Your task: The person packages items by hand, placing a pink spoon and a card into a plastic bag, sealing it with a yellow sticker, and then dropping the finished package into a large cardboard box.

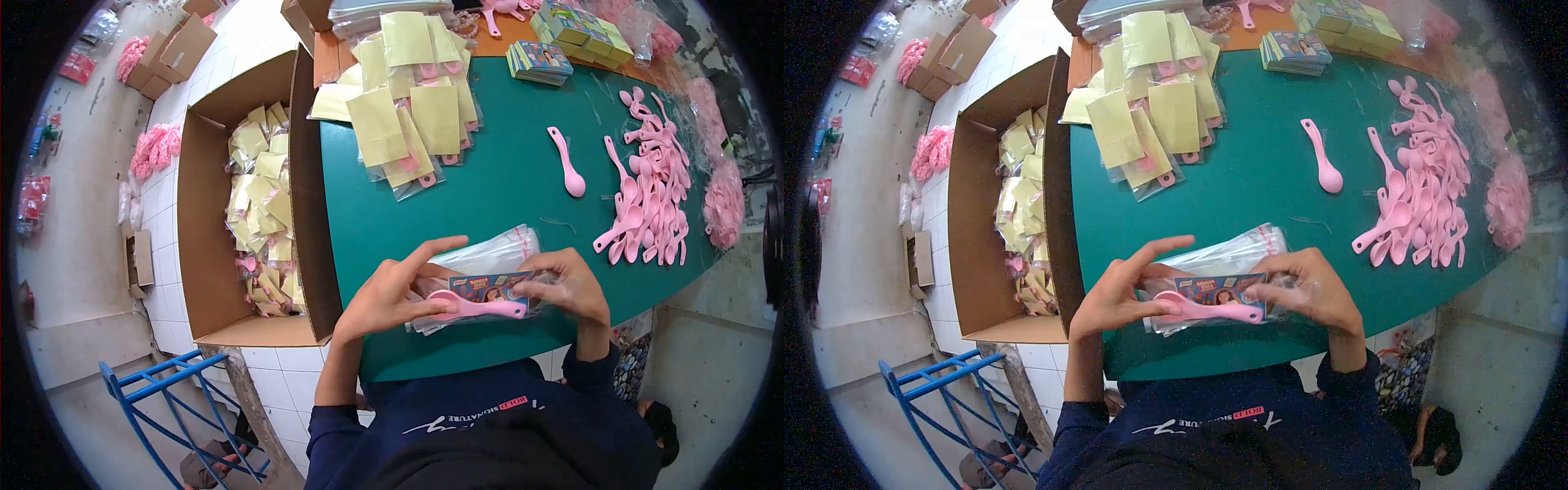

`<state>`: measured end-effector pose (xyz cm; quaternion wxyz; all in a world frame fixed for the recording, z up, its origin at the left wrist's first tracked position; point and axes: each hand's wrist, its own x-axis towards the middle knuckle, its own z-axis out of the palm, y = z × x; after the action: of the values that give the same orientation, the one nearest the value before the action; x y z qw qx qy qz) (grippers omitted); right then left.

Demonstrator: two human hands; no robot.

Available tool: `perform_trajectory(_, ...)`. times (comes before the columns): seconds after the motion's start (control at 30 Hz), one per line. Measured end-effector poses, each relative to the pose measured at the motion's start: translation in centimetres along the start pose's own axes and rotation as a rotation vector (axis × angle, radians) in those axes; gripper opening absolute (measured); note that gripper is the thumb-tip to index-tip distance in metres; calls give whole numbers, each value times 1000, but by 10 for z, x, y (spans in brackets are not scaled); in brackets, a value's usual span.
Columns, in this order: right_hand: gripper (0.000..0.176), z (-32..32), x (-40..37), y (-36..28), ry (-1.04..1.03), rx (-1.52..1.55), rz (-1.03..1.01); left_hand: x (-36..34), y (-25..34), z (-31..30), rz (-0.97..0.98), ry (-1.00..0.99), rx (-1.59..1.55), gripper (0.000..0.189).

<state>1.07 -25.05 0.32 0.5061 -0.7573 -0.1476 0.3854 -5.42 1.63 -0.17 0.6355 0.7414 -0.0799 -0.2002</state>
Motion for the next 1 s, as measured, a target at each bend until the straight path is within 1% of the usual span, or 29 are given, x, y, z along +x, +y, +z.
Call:
perform_trajectory(0.1, 19, 3, -1, 8, 167, 192, -92, -3, -6, -1, -7, 19, -96, 68)
perform_trajectory(0.2, 16, 4, 1, 5, 244, 106, -117, -5, -9, 0, 1, 43, -123, 66)
perform_trajectory(0.23, 16, 3, -1, 1, 242, 133, -132, -6, -9, 0, 4, 55, -118, 64)
perform_trajectory(0.3, 15, 2, -7, -11, 236, 186, -163, -6, -11, 9, 14, 270, 15, 62)
perform_trajectory(0.33, 14, 4, -7, -14, 315, 79, -240, -7, -11, 15, 20, 376, 80, 61)
perform_trajectory(0.4, 14, 11, -8, -21, 473, -136, -387, -13, -10, 29, -80, 307, -151, 63)
perform_trajectory(0.43, 24, 13, -10, -29, 388, -256, -438, -16, -9, 37, -131, 270, -266, 63)
perform_trajectory(0.53, 35, 32, -13, -36, 41, -496, -590, -25, -12, 60, -177, 189, -766, 67)
perform_trajectory(0.57, 37, 36, -13, -34, -8, -500, -590, -28, -21, 61, -194, 182, -710, 68)
perform_trajectory(0.63, 39, 43, -13, -27, -107, -510, -590, -37, -21, 69, -216, 243, -726, 68)
perform_trajectory(0.67, 37, 48, -12, -22, -52, -545, -567, -41, -22, 72, -230, 273, -732, 68)
perform_trajectory(0.73, 32, 59, -8, -12, 52, -614, -521, -46, -23, 75, -225, 261, -679, 68)
perform_trajectory(0.77, 28, 64, -5, -11, 60, -617, -564, -48, -24, 76, -220, 255, -650, 67)
perform_trajectory(0.87, 27, 72, 0, -11, -26, -624, -580, -50, -28, 75, -265, 230, -629, 66)
perform_trajectory(0.97, 28, 78, 2, -13, -54, -688, -596, -52, -22, 73, -262, 251, -719, 64)
perform_trajectory(1.0, 26, 80, 2, -13, -20, -731, -632, -52, -24, 74, -254, 273, -731, 63)
